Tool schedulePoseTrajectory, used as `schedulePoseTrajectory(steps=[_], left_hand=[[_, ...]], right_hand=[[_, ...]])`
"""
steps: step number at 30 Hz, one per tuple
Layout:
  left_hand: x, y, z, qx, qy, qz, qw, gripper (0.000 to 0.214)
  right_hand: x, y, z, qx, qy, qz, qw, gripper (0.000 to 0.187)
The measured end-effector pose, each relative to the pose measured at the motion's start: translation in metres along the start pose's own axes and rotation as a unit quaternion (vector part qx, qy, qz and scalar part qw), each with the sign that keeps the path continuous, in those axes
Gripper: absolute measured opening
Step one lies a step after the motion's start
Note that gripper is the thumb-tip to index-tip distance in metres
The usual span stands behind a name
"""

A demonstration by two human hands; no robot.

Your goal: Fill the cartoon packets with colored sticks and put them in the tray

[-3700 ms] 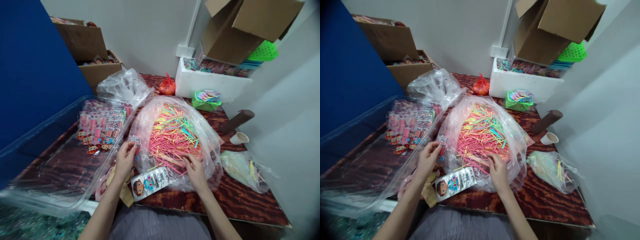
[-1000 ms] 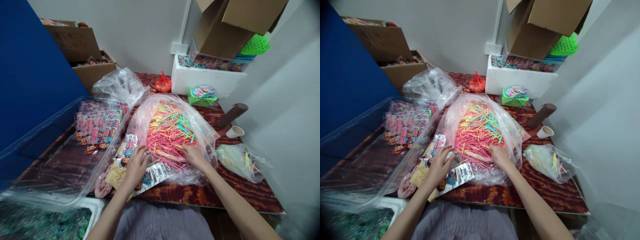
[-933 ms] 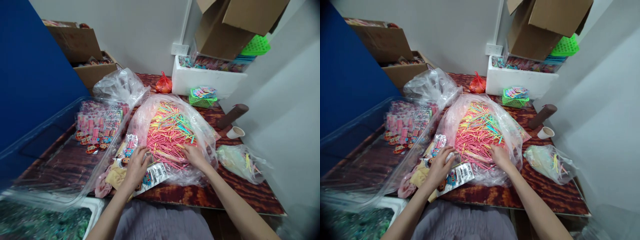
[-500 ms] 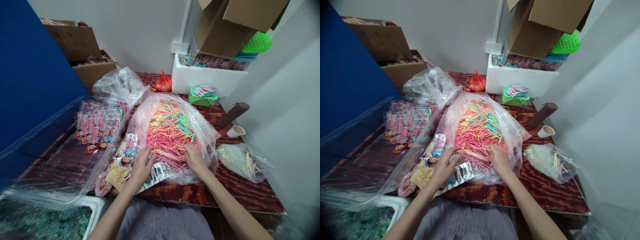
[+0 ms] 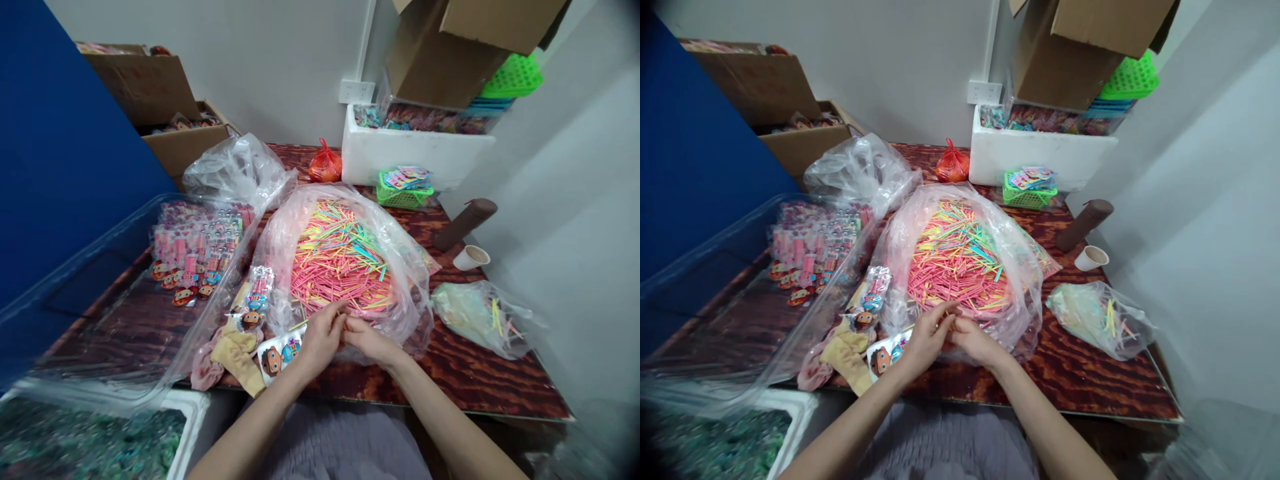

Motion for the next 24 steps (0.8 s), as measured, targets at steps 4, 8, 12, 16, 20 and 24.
schedulePoseTrajectory(steps=[4, 8, 12, 16, 20, 24], left_hand=[[-0.011, -0.007, -0.003, 0.002, 0.033, 0.031, 0.999, 0.039], [-0.029, -0.02, -0.005, 0.004, 0.106, 0.097, 0.99, 0.057], [-0.034, -0.034, 0.021, 0.108, 0.18, 0.155, 0.965, 0.062], [-0.018, -0.034, -0.013, 0.02, 0.198, 0.11, 0.974, 0.05], [0.007, -0.043, -0.064, -0.065, 0.259, 0.053, 0.962, 0.028], [0.028, -0.054, -0.07, -0.037, 0.337, 0.029, 0.94, 0.031]], right_hand=[[0.003, 0.001, -0.01, -0.036, -0.01, -0.025, 0.999, 0.029], [0.008, -0.008, -0.02, -0.094, -0.037, -0.117, 0.988, 0.035], [-0.003, -0.018, -0.025, -0.152, -0.082, -0.161, 0.972, 0.042], [-0.014, -0.022, -0.033, -0.197, -0.116, -0.129, 0.965, 0.022], [-0.013, -0.023, -0.033, -0.198, -0.145, -0.123, 0.962, 0.018], [-0.015, -0.023, -0.032, -0.201, -0.166, -0.124, 0.958, 0.021]])
Point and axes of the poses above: each hand's wrist, its own y-axis towards the middle knuckle, its own z-axis out of the palm, x = y × z, the point moved 10 cm from there along y, towards the middle knuckle, and after that the axes turned 1 degree about -x, right-handed, at the moved point
